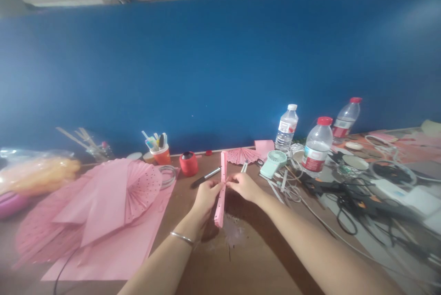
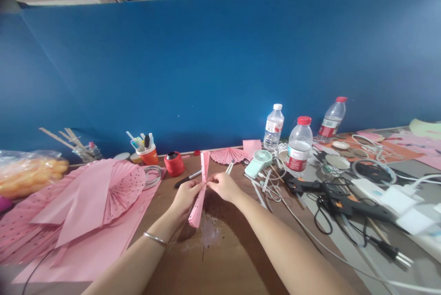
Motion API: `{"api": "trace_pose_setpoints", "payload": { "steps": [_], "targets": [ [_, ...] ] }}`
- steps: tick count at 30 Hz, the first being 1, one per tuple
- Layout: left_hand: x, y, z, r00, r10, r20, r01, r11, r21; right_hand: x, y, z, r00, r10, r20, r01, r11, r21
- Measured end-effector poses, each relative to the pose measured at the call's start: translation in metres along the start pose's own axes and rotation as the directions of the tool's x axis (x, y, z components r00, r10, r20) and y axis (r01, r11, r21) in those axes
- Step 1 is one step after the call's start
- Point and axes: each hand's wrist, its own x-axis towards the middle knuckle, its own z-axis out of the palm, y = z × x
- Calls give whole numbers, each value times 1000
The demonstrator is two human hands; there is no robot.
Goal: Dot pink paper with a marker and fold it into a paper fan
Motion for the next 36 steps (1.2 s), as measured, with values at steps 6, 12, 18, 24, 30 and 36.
{"api": "trace_pose_setpoints", "payload": {
  "steps": [6,12,18,24,30,36],
  "targets": [
    [1,-6,1,999,39,-38,-39,999,-5,-1,-1,1,1000,-4,12,4,998,57],
    [1,-9,1,996,70,-55,-67,997,48,-2,-1,3,1000,-12,8,11,1000,26],
    [0,-5,1,996,68,-52,-62,992,111,-3,-2,5,1000,-23,19,22,998,56],
    [-1,2,1,999,48,-2,-48,993,108,-4,-4,4,999,-48,-15,47,999,-23],
    [-3,6,2,1000,-8,2,8,998,55,-5,-6,4,999,-49,-8,49,998,-40],
    [-2,3,1,999,19,28,-20,998,54,-4,-6,2,1000,-23,7,22,998,62]
  ]
}}
